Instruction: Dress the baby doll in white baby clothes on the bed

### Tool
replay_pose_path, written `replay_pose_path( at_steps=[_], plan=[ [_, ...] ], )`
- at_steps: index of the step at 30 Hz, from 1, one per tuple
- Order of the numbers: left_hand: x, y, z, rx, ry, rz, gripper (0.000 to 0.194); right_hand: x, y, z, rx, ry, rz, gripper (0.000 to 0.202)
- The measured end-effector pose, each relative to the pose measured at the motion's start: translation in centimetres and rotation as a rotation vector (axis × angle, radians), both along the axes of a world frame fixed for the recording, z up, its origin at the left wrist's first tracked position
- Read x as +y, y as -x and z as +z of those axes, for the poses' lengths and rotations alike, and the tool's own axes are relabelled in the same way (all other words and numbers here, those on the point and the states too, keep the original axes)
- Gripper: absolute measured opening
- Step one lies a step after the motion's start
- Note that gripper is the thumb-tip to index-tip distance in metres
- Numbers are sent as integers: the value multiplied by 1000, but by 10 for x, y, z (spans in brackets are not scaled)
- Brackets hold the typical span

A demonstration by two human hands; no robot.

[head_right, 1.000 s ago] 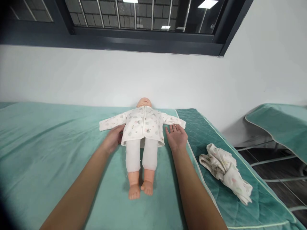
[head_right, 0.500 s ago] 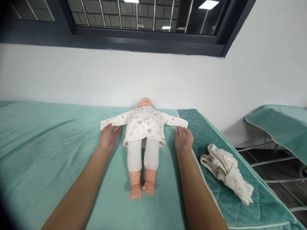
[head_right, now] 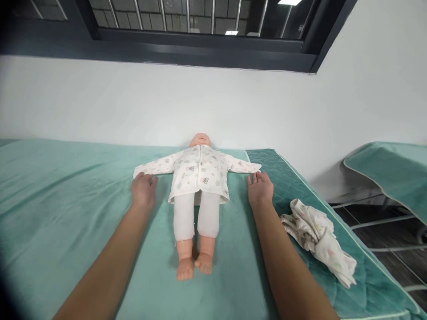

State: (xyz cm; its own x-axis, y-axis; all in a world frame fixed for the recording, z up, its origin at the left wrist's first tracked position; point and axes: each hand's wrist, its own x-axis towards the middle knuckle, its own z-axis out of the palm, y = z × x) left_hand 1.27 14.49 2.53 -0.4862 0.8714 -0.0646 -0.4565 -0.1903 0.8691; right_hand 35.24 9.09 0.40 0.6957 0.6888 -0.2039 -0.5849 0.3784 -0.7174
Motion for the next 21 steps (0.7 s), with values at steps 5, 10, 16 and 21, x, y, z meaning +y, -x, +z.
replay_pose_path(
  at_steps=[5, 10, 16, 21],
  plan=[
    [-9, 3, 2, 376, -121, 188, 47, -5, 28, -4, -225, 57, -91, 59],
    [-30, -10, 21, 690, -296, -25, 43, -33, 72, 5, -704, -70, 91, 58],
    [-55, -31, 38, 1212, -624, -495, 26, -58, 97, 22, -1547, -246, 407, 48],
    [-63, -35, 34, 1488, -612, -540, 29, -57, 97, 21, -1739, -124, 188, 37]
  ],
)
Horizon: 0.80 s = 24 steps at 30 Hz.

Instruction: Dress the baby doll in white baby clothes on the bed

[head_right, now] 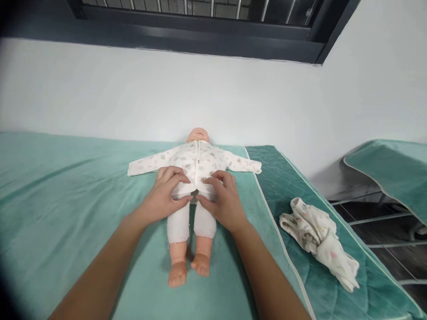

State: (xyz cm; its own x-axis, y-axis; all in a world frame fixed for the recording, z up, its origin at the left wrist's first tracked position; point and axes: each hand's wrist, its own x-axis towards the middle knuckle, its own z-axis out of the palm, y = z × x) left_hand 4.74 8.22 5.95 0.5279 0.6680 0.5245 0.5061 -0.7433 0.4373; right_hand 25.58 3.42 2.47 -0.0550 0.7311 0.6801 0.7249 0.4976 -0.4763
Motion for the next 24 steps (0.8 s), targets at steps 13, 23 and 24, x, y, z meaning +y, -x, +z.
replay_pose_path(
  at_steps=[13, 23, 24],
  plan=[
    [18, 2, -7, -842, 318, 247, 16, 0, -4, 3, 28, 8, 53, 8],
    [46, 28, -20, -1579, 480, 423, 21, 11, -27, 6, 1439, 111, 281, 15],
    [47, 30, -22, -1583, 453, 439, 21, 9, -32, 7, 1505, 97, 289, 15]
  ],
)
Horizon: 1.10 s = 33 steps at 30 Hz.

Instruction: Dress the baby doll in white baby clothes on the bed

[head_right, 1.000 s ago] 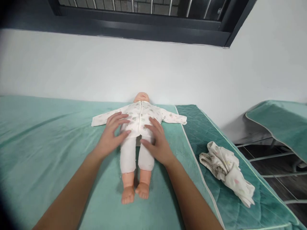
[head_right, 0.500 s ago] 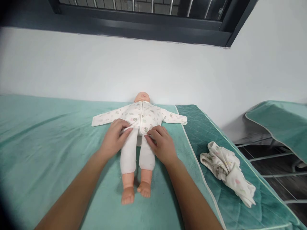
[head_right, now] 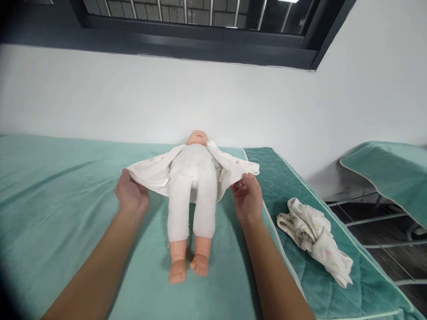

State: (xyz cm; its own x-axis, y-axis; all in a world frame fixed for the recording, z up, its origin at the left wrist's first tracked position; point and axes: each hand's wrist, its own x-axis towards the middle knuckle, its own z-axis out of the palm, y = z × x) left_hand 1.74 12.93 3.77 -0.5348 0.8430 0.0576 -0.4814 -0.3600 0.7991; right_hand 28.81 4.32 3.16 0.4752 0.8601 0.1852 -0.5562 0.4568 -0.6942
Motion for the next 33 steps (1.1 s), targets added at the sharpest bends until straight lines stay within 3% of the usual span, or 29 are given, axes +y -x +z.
replay_pose_path(
  at_steps=[7, 11, 13, 15, 19, 23, 28, 33],
  plan=[
    [-6, 1, 11, 86, -15, 108, 24, -14, -22, -12, 181, 136, -118, 18],
    [-9, -3, 13, 351, -83, 276, 14, -12, -21, -18, 199, 224, -322, 22],
    [-8, -6, 10, 560, -65, 229, 11, -10, -19, -20, 136, 252, -434, 23],
    [-7, -9, 5, 739, -6, 91, 13, -9, -18, -22, -11, 298, -573, 26],
    [-6, -13, -2, 927, 73, -122, 29, -6, -14, -31, -536, 383, -762, 39],
    [-8, -12, -4, 1092, 134, -210, 41, 1, -13, -45, -1022, 343, -640, 46],
    [-10, -11, -6, 1106, 70, -249, 62, 4, -12, -54, -1277, 372, -558, 52],
    [-19, -13, 1, 1722, 295, -309, 66, -3, 1, -41, -1588, 668, -430, 46]
  ],
)
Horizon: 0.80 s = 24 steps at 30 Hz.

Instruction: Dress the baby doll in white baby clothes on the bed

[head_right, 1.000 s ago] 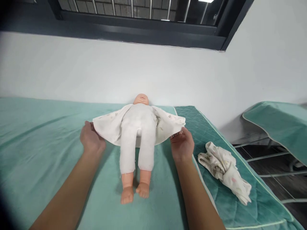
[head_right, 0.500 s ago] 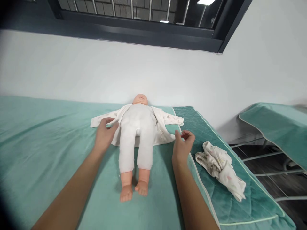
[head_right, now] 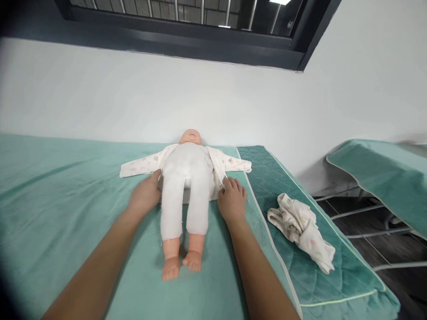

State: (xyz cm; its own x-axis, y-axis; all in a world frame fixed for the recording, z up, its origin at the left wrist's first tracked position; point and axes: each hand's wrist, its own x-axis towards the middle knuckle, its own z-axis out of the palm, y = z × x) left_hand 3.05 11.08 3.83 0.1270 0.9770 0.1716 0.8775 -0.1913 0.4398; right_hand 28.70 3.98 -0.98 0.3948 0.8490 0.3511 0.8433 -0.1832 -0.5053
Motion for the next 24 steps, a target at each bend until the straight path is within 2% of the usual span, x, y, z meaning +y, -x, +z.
replay_pose_path(
  at_steps=[2, 4, 9, 13, 16, 20, 24],
  plan=[
    [-3, -1, 3, 158, 9, -9, 63, -2, 4, 6, -50, 86, -25, 43],
    [-4, -2, 5, 212, -7, -20, 62, -3, 4, 8, -73, 106, -29, 42],
    [-3, 0, 1, 222, -58, -24, 67, -5, -5, 5, -52, 80, 5, 54],
    [-1, 0, -4, 197, -194, -36, 74, -7, -7, 2, -66, 23, -3, 59],
    [-4, 0, -8, 194, -278, -66, 69, -14, -5, 1, -103, -72, -5, 60],
    [-17, 3, -15, 217, -285, -102, 57, -45, -5, -3, -160, -214, 33, 53],
    [-46, 11, -20, 211, -307, -55, 39, -94, -21, -10, -302, -218, 99, 42]
  ],
)
